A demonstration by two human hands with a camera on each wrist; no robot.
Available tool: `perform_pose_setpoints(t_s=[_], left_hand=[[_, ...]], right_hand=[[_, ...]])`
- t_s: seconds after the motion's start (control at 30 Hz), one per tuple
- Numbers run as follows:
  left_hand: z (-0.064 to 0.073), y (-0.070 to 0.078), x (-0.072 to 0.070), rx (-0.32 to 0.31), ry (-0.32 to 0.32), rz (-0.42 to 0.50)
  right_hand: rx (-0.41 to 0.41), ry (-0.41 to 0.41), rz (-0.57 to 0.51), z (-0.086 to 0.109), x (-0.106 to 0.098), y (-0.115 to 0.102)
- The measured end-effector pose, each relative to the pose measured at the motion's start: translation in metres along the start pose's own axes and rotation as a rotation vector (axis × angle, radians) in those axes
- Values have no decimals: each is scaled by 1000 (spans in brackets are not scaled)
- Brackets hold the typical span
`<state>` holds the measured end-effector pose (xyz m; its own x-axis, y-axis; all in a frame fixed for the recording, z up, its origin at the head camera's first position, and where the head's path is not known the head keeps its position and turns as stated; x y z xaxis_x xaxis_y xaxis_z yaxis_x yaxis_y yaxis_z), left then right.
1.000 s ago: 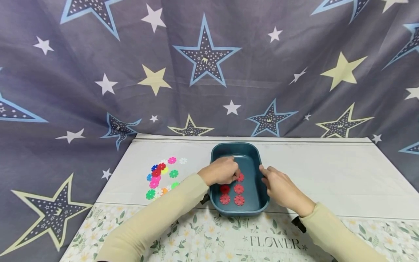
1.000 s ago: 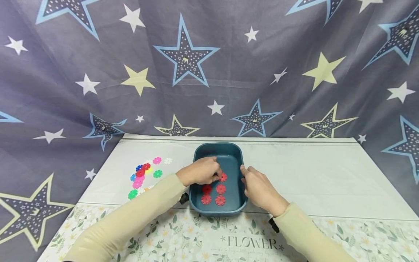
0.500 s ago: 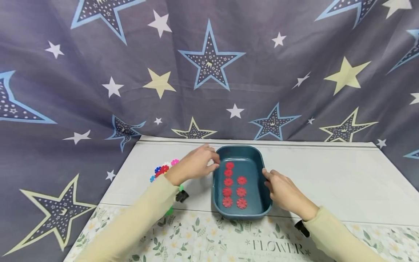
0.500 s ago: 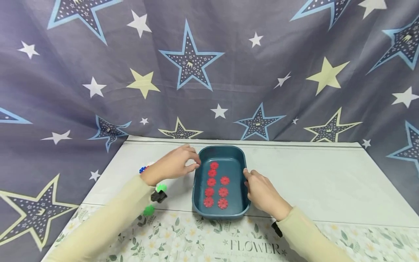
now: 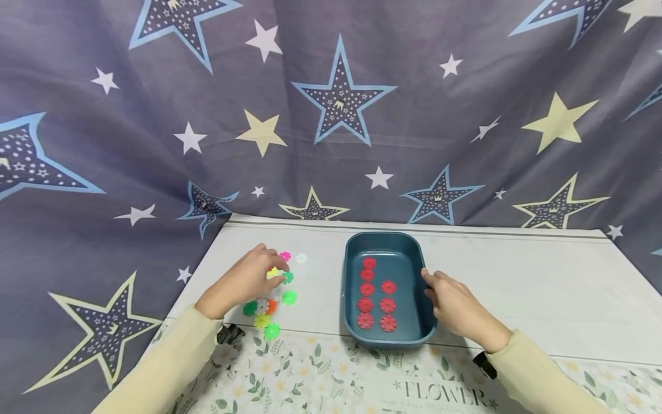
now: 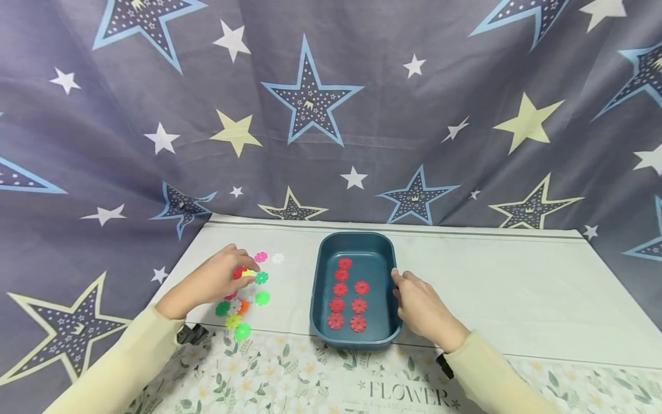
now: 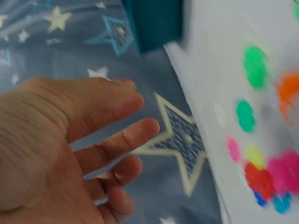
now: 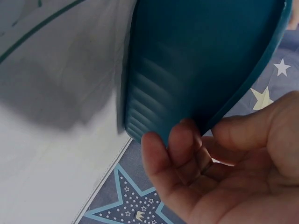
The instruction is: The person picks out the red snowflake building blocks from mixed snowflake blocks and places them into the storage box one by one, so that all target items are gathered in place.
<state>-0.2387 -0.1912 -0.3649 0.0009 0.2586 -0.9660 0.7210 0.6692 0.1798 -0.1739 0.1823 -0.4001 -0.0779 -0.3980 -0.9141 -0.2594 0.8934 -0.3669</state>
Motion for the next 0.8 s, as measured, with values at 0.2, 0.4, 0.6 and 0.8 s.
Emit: perform_pose_setpoints(t_s=[0.2, 0.4, 0.6, 0.8], left_hand=[[16, -45, 20, -195, -67, 52], [19, -75, 36, -308, -97, 80], [11, -88, 46, -334, -106, 53], [1, -92, 52, -317, -129, 97]], right_hand=[[9, 3, 5, 1, -1, 2], [1, 5, 8, 2, -2, 1], [-2, -5, 4, 1, 0, 1], [-2, -7, 5, 0, 3, 2]])
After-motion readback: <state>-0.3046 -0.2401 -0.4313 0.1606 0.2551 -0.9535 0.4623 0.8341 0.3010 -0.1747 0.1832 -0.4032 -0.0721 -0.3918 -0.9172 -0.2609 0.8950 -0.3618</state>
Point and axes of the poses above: each hand's wrist, its own z-axis away from the middle knuckle, its own x-axis out of the palm, y = z × x, the point moved 2 cm from there along -z, towards the middle knuckle, and after that the axes turned 8 degrees about x, right-handed, at the moved point
